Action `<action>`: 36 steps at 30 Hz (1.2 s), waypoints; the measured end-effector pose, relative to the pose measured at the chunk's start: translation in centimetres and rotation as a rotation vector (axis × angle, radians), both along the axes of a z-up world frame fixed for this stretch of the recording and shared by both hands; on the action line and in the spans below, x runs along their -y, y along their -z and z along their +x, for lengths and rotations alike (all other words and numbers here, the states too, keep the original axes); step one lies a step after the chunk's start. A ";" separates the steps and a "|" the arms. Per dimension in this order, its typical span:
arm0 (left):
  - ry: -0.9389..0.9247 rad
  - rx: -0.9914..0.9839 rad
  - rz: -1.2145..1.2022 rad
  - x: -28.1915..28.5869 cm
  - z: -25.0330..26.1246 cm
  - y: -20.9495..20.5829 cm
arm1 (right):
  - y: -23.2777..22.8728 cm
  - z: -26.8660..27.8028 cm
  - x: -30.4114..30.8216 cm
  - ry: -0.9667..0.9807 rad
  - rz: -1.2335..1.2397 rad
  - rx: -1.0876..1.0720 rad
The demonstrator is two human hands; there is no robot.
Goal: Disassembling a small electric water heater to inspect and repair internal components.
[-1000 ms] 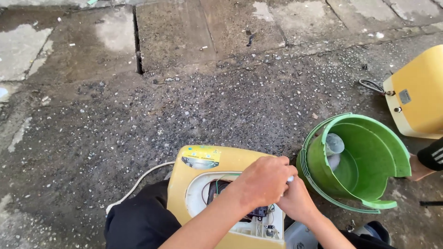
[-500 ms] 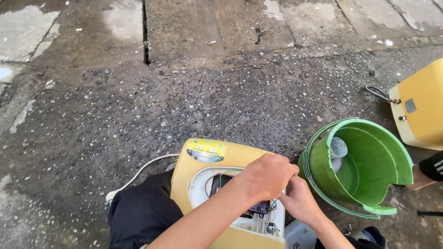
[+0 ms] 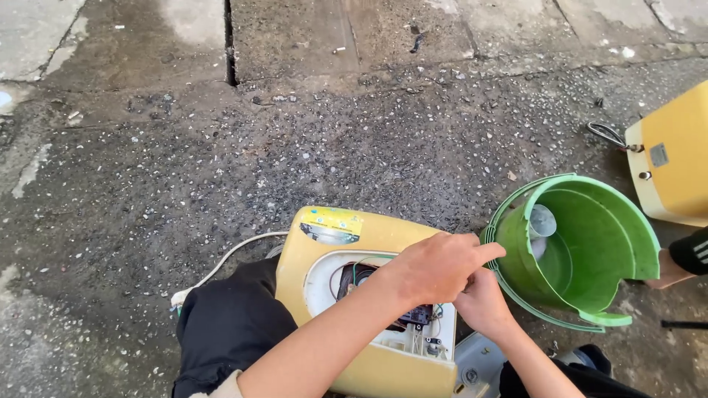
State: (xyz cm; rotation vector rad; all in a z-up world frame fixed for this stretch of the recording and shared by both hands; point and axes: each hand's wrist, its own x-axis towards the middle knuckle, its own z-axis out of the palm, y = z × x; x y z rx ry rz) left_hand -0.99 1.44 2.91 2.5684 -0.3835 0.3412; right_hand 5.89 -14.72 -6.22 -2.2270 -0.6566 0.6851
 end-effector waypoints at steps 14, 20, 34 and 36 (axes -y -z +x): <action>-0.014 -0.276 -0.084 -0.4 1.2 1.1 | 1.3 0.8 1.3 -0.048 0.034 -0.019; -0.173 0.183 0.289 1.1 1.4 3.8 | 1.8 0.3 0.5 -0.050 0.056 -0.013; 0.075 -0.110 -0.099 -0.2 0.7 0.4 | 2.9 1.7 2.3 -0.063 0.116 0.018; 0.095 -0.119 -0.158 -0.2 0.6 0.4 | 3.3 1.3 2.2 -0.073 0.128 0.019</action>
